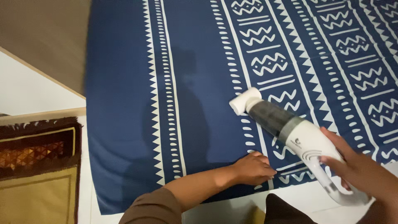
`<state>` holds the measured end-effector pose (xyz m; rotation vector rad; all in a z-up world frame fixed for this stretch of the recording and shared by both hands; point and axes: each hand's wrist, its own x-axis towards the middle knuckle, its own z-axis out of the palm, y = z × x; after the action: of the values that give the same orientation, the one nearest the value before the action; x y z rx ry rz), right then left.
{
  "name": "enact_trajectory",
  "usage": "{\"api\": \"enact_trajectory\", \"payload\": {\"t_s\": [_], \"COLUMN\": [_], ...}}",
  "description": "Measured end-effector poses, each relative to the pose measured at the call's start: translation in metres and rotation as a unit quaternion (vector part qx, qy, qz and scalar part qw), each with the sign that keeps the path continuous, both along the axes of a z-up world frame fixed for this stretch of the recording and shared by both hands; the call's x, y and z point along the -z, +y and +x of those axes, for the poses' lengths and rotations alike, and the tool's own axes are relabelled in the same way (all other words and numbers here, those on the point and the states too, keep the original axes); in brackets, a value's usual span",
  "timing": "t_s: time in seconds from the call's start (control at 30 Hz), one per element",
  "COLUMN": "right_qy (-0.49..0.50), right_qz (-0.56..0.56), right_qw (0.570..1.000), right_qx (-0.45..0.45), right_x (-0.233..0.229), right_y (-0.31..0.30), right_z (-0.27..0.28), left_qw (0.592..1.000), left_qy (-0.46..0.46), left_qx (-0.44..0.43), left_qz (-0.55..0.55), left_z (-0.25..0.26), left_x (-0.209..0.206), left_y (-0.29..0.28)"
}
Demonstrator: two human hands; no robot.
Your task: The person vacuums a bedsheet using a handheld vacuum cleaner, moving the device across the surface while smoothing the fabric with their other hand.
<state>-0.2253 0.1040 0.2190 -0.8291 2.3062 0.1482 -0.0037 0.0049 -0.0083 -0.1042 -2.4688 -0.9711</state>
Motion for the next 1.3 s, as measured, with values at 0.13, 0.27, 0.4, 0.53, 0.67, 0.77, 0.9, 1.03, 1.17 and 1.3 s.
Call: {"api": "enact_trajectory", "payload": {"t_s": [0.13,0.27,0.4,0.53,0.67,0.77,0.9,1.03,1.17,1.3], "right_qy": [0.020,-0.006,-0.026,-0.018,-0.006,-0.008,-0.022,-0.014,0.057,0.095], "right_qz": [-0.003,-0.121,-0.228,-0.288,-0.259,-0.286,-0.135,-0.083,-0.044,-0.083], "right_qw": [1.000,0.991,0.963,0.944,0.948,0.935,0.987,0.996,0.994,0.986], "right_qx": [-0.018,-0.052,-0.142,-0.161,-0.187,-0.212,-0.080,0.026,0.080,0.108], "right_x": [-0.004,0.011,0.053,0.090,0.082,0.053,0.004,-0.019,-0.004,0.008], "right_y": [-0.023,-0.095,-0.184,-0.225,-0.211,-0.169,-0.094,-0.011,0.055,0.070], "right_z": [0.024,0.045,0.053,0.077,0.072,0.056,0.045,0.018,-0.029,-0.048], "left_qw": [1.000,0.999,0.998,0.994,0.997,0.997,0.997,0.997,0.998,0.998], "left_qy": [-0.014,-0.032,-0.043,-0.087,-0.062,-0.051,-0.056,-0.049,-0.049,-0.041], "left_qx": [0.000,-0.005,0.005,0.006,-0.009,-0.011,-0.001,-0.003,0.003,0.009], "left_qz": [-0.017,-0.020,-0.037,-0.066,-0.048,-0.050,-0.049,-0.054,-0.031,-0.044], "left_z": [-0.002,-0.001,-0.001,-0.006,0.002,0.002,0.002,0.003,0.008,0.005], "left_x": [0.001,0.000,-0.003,-0.008,-0.009,-0.010,-0.011,-0.013,-0.015,-0.016], "left_y": [-0.001,0.000,-0.003,-0.001,0.000,0.000,-0.002,-0.002,-0.002,-0.004]}}
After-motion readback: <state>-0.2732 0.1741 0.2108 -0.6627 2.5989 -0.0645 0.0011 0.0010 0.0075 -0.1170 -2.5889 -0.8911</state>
